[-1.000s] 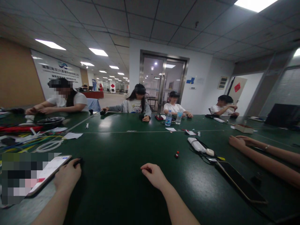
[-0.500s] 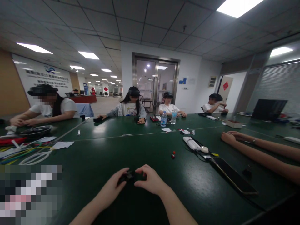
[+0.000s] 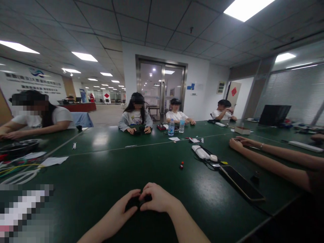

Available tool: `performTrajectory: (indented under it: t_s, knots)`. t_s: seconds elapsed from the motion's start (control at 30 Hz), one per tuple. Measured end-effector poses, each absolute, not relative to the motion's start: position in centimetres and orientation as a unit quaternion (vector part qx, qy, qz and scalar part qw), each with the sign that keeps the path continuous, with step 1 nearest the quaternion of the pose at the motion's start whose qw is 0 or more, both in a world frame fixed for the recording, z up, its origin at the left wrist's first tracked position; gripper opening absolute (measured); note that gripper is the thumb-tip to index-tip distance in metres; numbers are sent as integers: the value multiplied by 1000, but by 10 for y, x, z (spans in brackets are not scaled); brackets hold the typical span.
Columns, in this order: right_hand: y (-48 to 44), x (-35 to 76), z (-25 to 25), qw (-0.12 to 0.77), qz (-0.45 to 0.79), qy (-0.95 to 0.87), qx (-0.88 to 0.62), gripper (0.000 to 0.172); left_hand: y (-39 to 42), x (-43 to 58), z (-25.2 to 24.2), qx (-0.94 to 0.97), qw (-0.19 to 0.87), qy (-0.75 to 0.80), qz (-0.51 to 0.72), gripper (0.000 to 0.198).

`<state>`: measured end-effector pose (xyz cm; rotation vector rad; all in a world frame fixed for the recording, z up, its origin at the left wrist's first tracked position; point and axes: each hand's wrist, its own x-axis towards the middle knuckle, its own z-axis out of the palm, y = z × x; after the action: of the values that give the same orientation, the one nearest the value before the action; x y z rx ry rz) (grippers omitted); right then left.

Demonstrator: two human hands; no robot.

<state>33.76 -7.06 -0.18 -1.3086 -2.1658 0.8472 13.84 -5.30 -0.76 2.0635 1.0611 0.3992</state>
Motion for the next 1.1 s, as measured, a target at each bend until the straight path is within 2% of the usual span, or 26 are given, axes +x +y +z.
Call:
performTrajectory:
  t_s: [0.1,0.17,0.3,0.4,0.57,0.97,1.1]
  knots:
    - [-74,334,2,237,324,-782,-477,26,-49,136,-12,809,384,420,146,50]
    - [-74,331,5,289,353,-749,-480,24,-48,134,-14,807,387,422,144,52]
    - [-62,333,5,558,381,-520,-523,25,-47,132,-16,805,388,424,148,52]
    - [-48,344,-4,659,393,-336,-546,31,-48,132,-15,804,387,425,153,52]
    - [-37,355,-22,682,421,-285,-525,40,-51,133,-8,810,377,427,139,48]
    - [-38,354,-18,714,490,-247,-436,38,-51,135,-8,834,363,381,165,40]
    - [-37,355,-18,732,523,-199,-389,29,-51,134,-10,837,362,371,175,39]
